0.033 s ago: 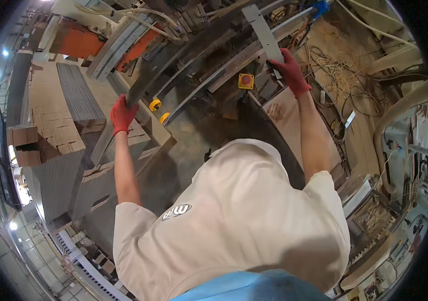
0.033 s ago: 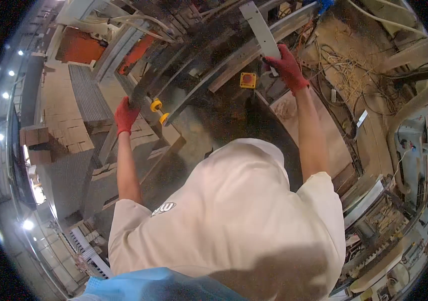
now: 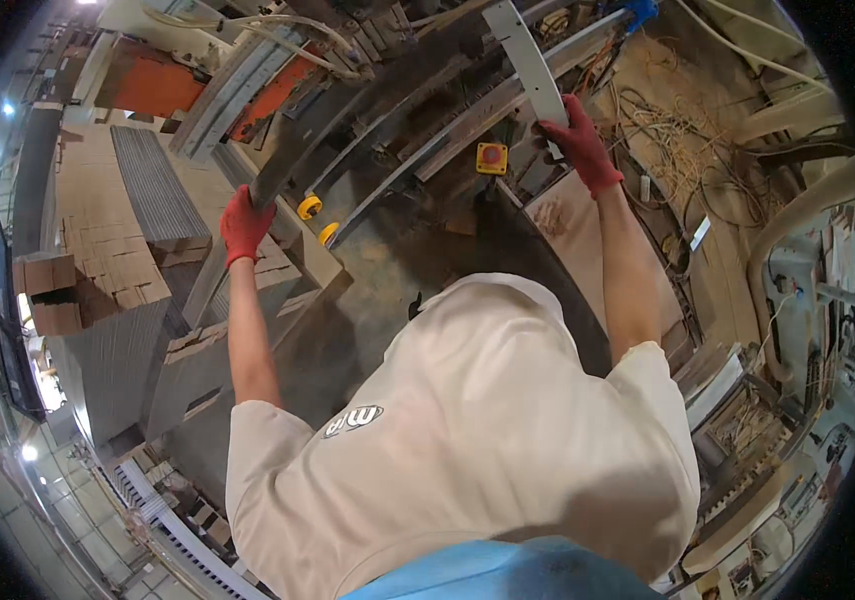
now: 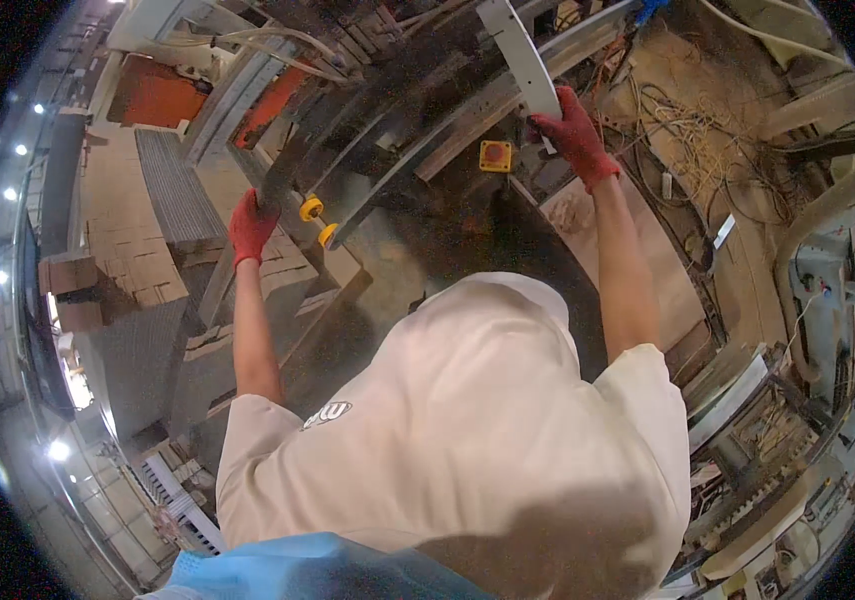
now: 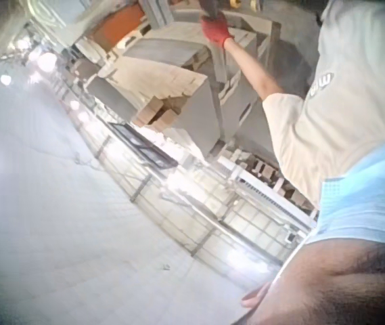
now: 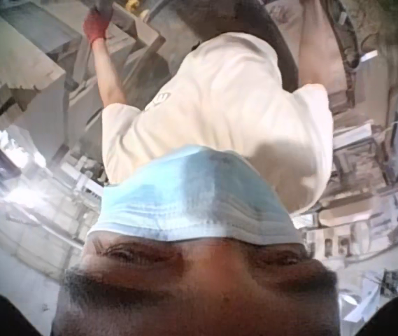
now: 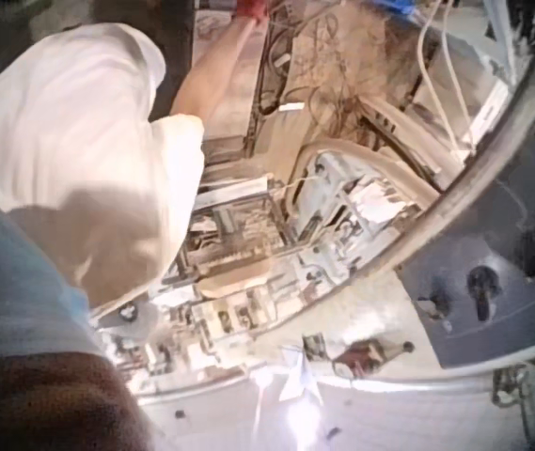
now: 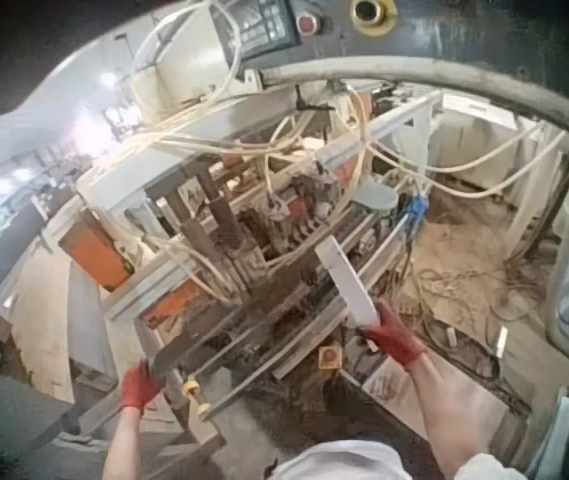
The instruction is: The person picks up long, dark-colored wooden planks from a stack and places them onto a machine conveyor belt. They then retrieve the planks from the other side of the machine and stack them neatly on a growing pile. The person repeats this process, handling the planks one at a time.
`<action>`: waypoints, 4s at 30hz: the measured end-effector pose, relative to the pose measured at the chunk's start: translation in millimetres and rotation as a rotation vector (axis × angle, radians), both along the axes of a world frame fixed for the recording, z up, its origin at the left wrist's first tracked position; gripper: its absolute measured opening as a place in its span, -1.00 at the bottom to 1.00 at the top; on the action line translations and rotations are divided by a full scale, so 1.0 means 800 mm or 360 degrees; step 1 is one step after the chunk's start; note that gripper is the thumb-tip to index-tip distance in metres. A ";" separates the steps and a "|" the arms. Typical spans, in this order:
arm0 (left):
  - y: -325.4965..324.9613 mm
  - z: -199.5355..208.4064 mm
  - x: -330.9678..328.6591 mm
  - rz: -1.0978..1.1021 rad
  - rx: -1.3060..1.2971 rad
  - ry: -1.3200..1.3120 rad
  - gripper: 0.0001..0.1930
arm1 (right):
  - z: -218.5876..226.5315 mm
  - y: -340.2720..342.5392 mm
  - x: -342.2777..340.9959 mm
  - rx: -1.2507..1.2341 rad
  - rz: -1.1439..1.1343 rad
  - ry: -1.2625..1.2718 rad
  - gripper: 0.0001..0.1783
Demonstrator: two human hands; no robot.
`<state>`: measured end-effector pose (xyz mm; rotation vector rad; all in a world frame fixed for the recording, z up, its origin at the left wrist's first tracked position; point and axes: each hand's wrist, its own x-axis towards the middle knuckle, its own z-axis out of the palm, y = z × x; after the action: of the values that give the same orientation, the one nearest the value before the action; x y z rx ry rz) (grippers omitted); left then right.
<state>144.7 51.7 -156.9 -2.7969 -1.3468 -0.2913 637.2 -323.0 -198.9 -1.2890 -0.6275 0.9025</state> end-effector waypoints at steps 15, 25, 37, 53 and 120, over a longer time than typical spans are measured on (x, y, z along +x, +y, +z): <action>0.046 0.002 0.018 0.0022 -0.0139 0.0142 -0.55 | 0.028 0.071 -0.025 -0.0901 -0.0001 -0.1798 -0.24; 0.043 0.003 0.023 -0.0003 -0.0058 0.0081 -0.56 | 0.023 0.070 -0.010 -0.0719 0.0101 -0.1289 -0.23; 0.040 0.009 0.027 0.0003 -0.0086 0.0137 -0.56 | -0.060 0.061 0.020 0.0288 0.0012 0.1097 -0.36; 0.038 0.003 0.023 0.0000 -0.0102 0.0060 -0.58 | -0.021 0.077 -0.007 0.0296 -0.0065 0.1029 -0.59; 0.020 0.011 0.015 0.0314 -0.0043 0.0244 -0.32 | 0.055 0.064 -0.028 -0.1028 0.0030 -0.2076 -0.21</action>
<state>156.5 67.8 -147.9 -2.6155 -1.5827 -0.0526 614.9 -272.1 -154.9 -2.4518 -1.3996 0.1309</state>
